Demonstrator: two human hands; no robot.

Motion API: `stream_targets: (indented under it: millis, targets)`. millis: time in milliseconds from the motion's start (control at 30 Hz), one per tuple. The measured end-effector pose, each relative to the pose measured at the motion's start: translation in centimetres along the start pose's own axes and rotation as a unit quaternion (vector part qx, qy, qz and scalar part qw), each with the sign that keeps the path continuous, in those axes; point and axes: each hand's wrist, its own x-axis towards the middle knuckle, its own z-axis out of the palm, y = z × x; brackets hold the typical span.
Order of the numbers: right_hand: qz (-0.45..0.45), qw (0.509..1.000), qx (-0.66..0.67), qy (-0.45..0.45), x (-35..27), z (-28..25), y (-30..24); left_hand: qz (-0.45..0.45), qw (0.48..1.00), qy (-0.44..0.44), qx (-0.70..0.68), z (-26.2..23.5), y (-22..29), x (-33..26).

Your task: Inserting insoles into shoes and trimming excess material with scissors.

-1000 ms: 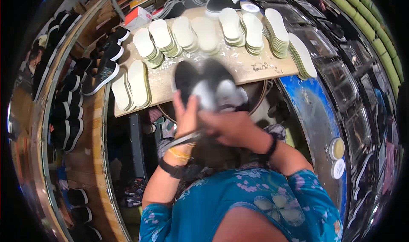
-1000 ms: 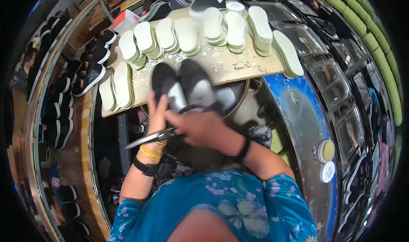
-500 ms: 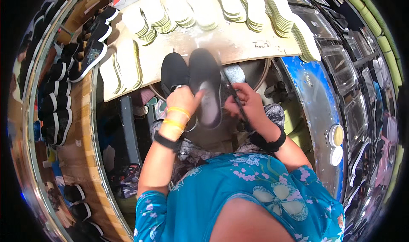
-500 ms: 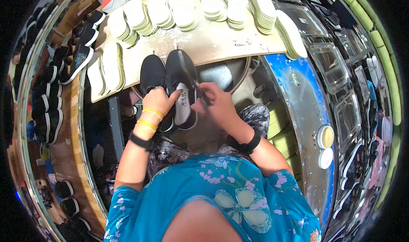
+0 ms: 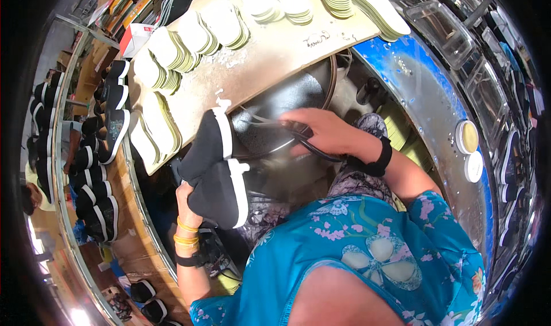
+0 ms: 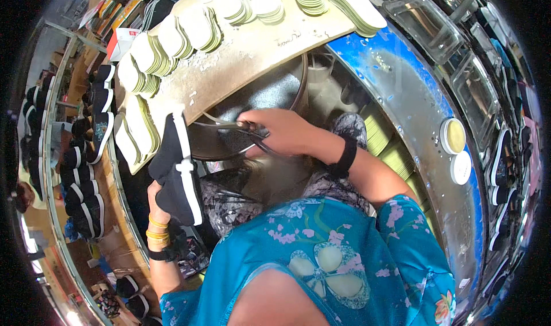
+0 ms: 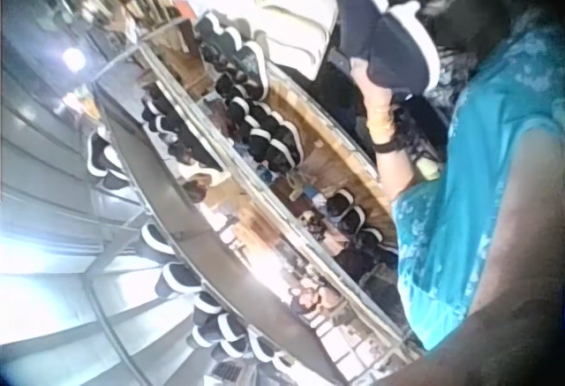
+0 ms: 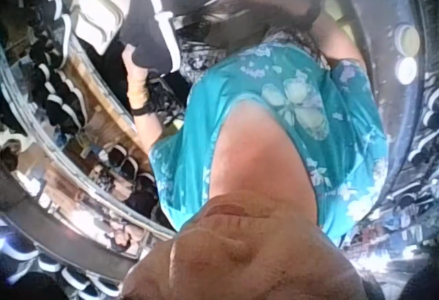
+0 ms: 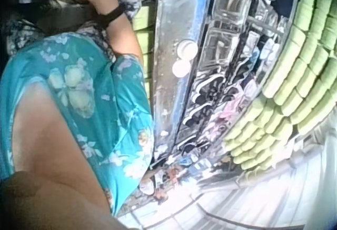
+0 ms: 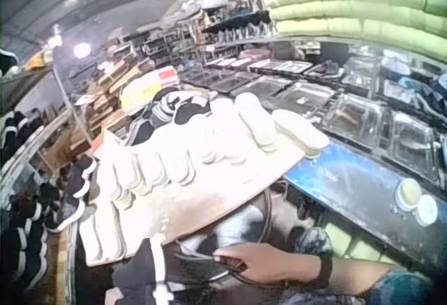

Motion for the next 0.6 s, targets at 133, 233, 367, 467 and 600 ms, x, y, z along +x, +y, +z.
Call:
stream_targets:
  millis: [133, 233, 367, 467, 600]
  targets:
    - [-0.057, 0.995, -0.080, 0.012, 1.3, -0.9, -1.4, 0.078, 0.993, -0.052, 0.077, -0.6, 1.9, -0.8]
    - [0.005, 0.989, -0.146, -0.033, 0.7, -1.2, -1.3, 0.074, 0.993, -0.060, 0.070, -0.2, 2.7, -0.9]
    - [0.070, 0.997, -0.035, -0.016, -1.2, -0.5, -0.6, 0.111, 0.988, -0.042, 0.100, 0.5, 2.9, -0.3]
    - [0.105, 0.992, -0.063, -0.034, -3.1, -0.7, -0.5, 0.125, 0.984, -0.010, 0.128, 0.7, 2.4, 0.3]
    - [0.093, 0.991, -0.068, -0.072, -5.0, -1.0, -1.1, 0.109, 0.985, 0.032, 0.129, 0.6, 1.5, 1.1]
